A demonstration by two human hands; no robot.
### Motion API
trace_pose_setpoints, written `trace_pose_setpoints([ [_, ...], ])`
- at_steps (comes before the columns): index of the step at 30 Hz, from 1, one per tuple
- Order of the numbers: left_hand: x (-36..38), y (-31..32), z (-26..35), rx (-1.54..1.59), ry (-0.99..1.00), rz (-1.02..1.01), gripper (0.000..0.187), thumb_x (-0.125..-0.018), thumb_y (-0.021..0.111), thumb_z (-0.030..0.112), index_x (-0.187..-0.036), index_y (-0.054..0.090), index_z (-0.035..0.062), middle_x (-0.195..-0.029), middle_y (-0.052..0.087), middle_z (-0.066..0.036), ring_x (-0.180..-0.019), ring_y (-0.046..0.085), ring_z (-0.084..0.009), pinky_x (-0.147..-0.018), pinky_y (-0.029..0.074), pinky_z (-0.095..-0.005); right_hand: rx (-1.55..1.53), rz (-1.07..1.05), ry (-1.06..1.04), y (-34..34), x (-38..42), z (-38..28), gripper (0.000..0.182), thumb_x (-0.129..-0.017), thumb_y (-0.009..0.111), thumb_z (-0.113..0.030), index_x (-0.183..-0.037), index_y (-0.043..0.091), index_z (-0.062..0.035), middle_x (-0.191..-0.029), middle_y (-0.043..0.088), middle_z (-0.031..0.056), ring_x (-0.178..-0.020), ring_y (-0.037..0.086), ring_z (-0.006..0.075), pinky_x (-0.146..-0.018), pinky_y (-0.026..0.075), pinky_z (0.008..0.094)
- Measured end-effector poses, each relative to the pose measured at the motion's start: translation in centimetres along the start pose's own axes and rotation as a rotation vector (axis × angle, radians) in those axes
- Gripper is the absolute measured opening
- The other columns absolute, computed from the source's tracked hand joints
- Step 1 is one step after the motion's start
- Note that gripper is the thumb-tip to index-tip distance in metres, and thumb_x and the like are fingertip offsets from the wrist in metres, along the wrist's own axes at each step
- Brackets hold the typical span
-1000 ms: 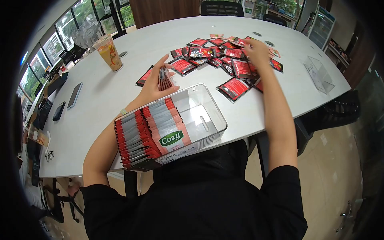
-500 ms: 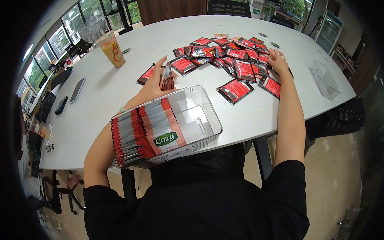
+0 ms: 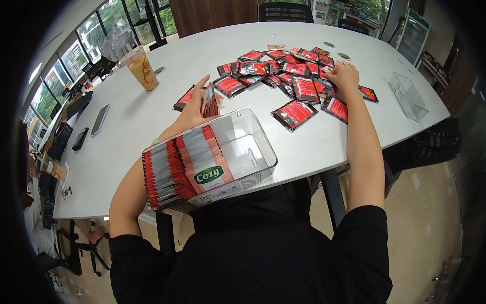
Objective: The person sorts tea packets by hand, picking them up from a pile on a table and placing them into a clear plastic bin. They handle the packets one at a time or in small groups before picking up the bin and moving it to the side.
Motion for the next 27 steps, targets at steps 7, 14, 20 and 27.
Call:
trace_pose_setpoints([
  [7,0.1,-0.1,0.4,-0.031,-0.001,0.015,0.107,-0.065,0.078,0.034,-0.138,0.006,0.0042,-0.11,0.053,-0.024,-0.104,0.055,-0.0339,-0.093,0.039,-0.0379,0.204,0.113,-0.106,-0.7,0.1,-2.3,0.017,-0.068,0.065,-0.024,-0.076,0.07,-0.0097,-0.092,0.066,0.0115,-0.089,0.062,0.0264,-0.082,0.045,0.0399],
  [14,0.2,-0.8,0.0,0.114,-0.047,0.111,0.102,-0.07,0.074,0.033,-0.138,0.004,0.0004,-0.101,0.055,-0.016,-0.093,0.057,-0.0236,-0.087,0.043,-0.0325,-1.437,-0.072,0.036,-2.9,0.1,-6.4,0.012,-0.078,0.06,-0.008,-0.087,0.062,-0.0016,-0.081,0.064,0.0069,-0.076,0.062,0.0146,-0.07,0.047,0.0266],
  [20,0.0,-0.6,-0.7,0.326,-0.023,0.067,0.093,-0.071,0.067,0.019,-0.14,0.005,0.0043,-0.109,0.053,-0.016,-0.098,0.055,-0.0213,-0.088,0.042,-0.0311,-1.526,-0.705,-0.342,-3.4,5.6,-21.2,0.011,-0.076,0.065,-0.003,-0.086,0.059,-0.0022,-0.081,0.063,0.0048,-0.076,0.061,0.0116,-0.07,0.048,0.0237],
  [27,0.3,-0.7,0.7,0.098,0.11,0.031,0.091,-0.067,0.07,0.017,-0.14,0.016,0.0093,-0.113,0.052,-0.015,-0.103,0.053,-0.0215,-0.09,0.04,-0.0311,-1.499,-0.7,-0.311,-2.0,7.1,-27.0,0.018,-0.071,0.075,-0.011,-0.075,0.059,-0.0034,-0.069,0.061,0.0018,-0.063,0.056,0.0071,-0.057,0.043,0.0216],
])
Point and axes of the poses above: each hand's wrist, its own x-axis away from the middle knuckle, its own y-axis out of the palm, z = x × y, the point moved 7 cm from there along -x, towards the middle knuckle
